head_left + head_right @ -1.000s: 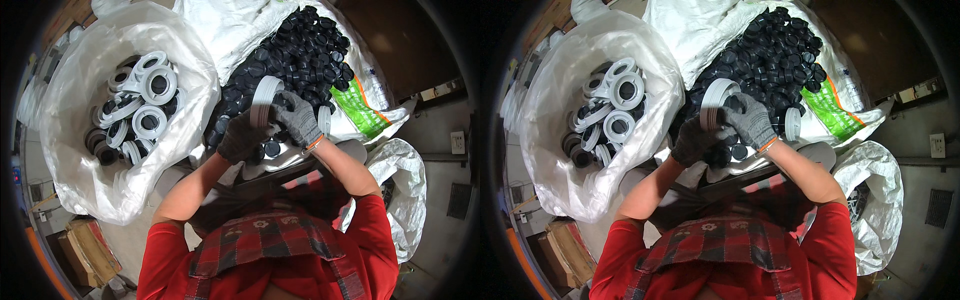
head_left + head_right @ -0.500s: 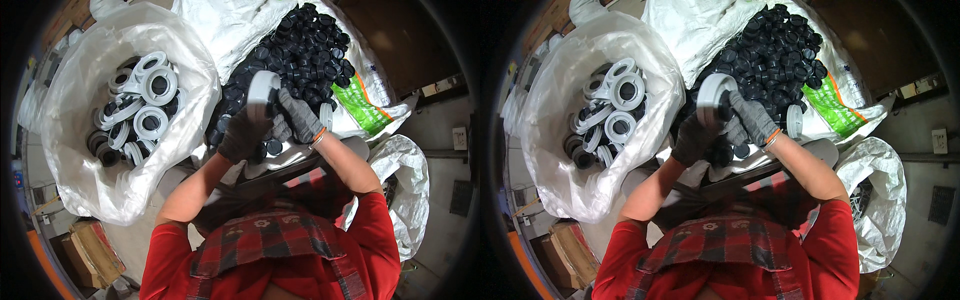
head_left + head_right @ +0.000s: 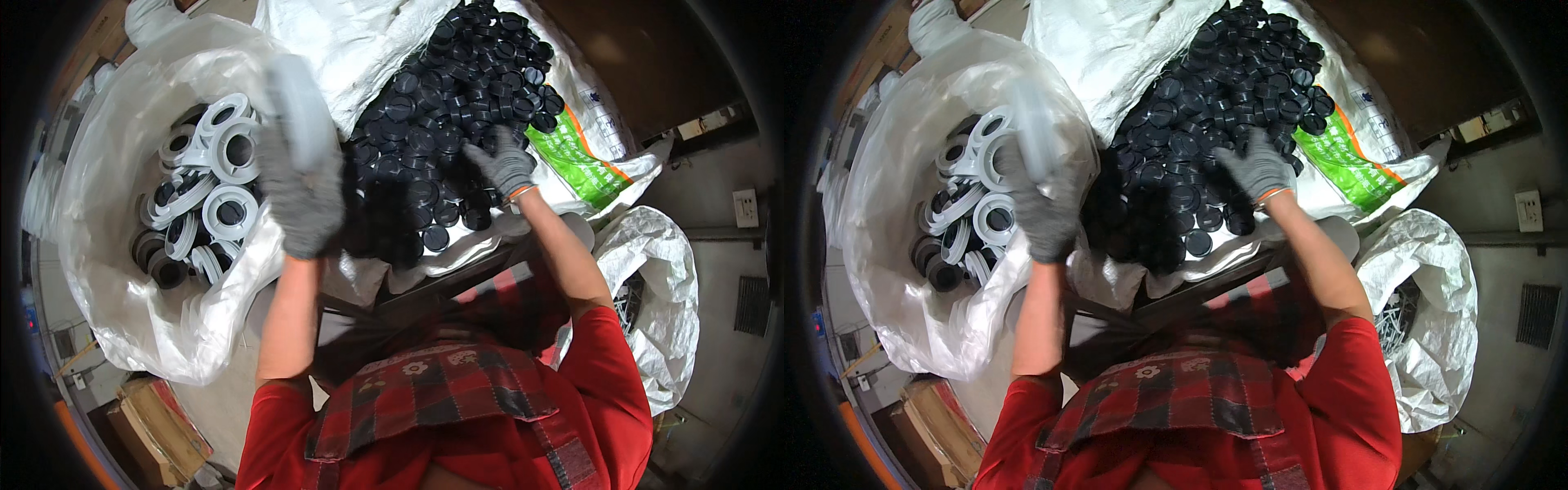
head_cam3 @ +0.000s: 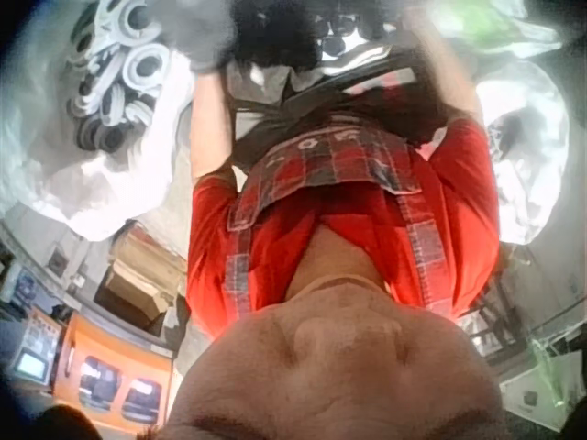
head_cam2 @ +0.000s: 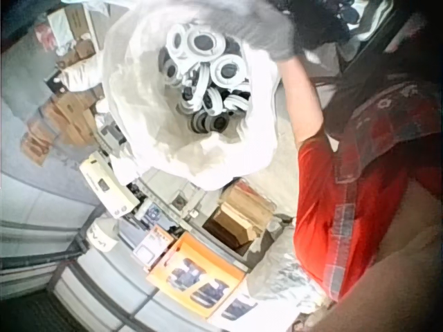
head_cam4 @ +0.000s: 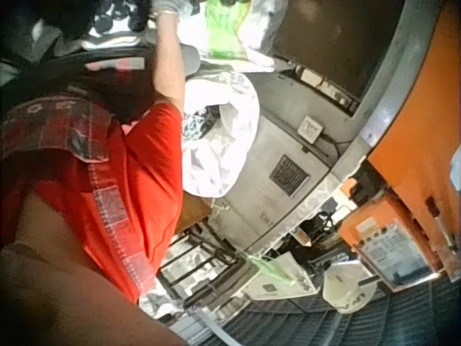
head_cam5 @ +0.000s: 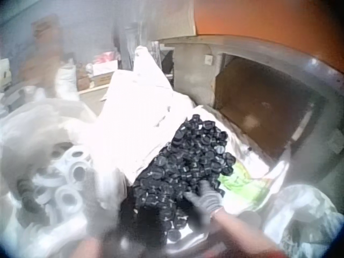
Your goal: The person picks white plastic rings and black plastic caps from large bags and repeatedly inserts the rings into the caps by hand. The assembled units are placed into a growing pile on the work surface.
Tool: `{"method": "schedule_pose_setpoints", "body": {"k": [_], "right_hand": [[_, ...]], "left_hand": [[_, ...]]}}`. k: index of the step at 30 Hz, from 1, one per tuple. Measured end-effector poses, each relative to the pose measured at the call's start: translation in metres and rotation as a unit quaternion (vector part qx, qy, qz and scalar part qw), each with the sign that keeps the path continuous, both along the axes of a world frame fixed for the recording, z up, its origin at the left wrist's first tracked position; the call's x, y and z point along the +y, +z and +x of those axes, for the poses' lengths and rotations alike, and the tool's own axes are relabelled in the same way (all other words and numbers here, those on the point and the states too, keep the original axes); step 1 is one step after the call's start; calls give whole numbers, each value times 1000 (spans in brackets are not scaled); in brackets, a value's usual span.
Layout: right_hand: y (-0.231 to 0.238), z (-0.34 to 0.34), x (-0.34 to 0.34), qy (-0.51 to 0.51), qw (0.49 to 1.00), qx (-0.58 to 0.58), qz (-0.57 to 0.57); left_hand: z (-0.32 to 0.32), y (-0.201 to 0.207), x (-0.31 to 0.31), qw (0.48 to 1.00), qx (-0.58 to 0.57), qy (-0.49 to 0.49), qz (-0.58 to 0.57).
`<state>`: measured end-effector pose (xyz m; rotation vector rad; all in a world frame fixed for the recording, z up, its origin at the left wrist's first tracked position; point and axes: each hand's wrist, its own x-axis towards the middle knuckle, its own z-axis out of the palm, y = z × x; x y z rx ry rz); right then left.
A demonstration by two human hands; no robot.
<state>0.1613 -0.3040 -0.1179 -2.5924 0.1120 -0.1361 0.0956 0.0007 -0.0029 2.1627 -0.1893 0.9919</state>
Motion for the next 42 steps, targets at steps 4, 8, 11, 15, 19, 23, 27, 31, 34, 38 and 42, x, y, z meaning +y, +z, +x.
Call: {"method": "schedule_pose_setpoints", "body": {"k": [4, 8, 11, 15, 19, 23, 27, 31, 34, 38, 42], "right_hand": [[-105, 20, -100, 38, 924, 305, -228], [-54, 2, -53, 41, 968, 168, -184], [-17, -3, -36, -7, 973, -125, 196], [40, -50, 31, -50, 552, 164, 816], [19, -76, 61, 102, 861, 60, 494], [56, -63, 72, 94, 945, -37, 311], [37, -64, 95, 12, 926, -74, 371], [30, -66, 101, -26, 927, -64, 369], [47, -62, 94, -76, 907, -31, 414], [57, -37, 31, -72, 865, 4, 496], [43, -38, -10, -200, 752, 58, 626]], "left_hand": [[15, -11, 9, 988, -13, 75, 131], [-4, -32, -22, 841, 356, -225, -340], [-1, -63, -38, 689, 443, -267, -507], [-17, -66, -67, 711, 396, -371, -447], [-17, -53, -58, 564, 420, -370, -607], [-19, -73, -52, 551, 415, -358, -630], [-18, -51, -60, 559, 404, -335, -642], [-12, -83, -34, 737, 398, -324, -441], [-15, -59, -48, 716, 391, -311, -488], [1, -70, -36, 781, 426, -206, -408], [4, -66, -35, 884, 271, -77, -374]]}}
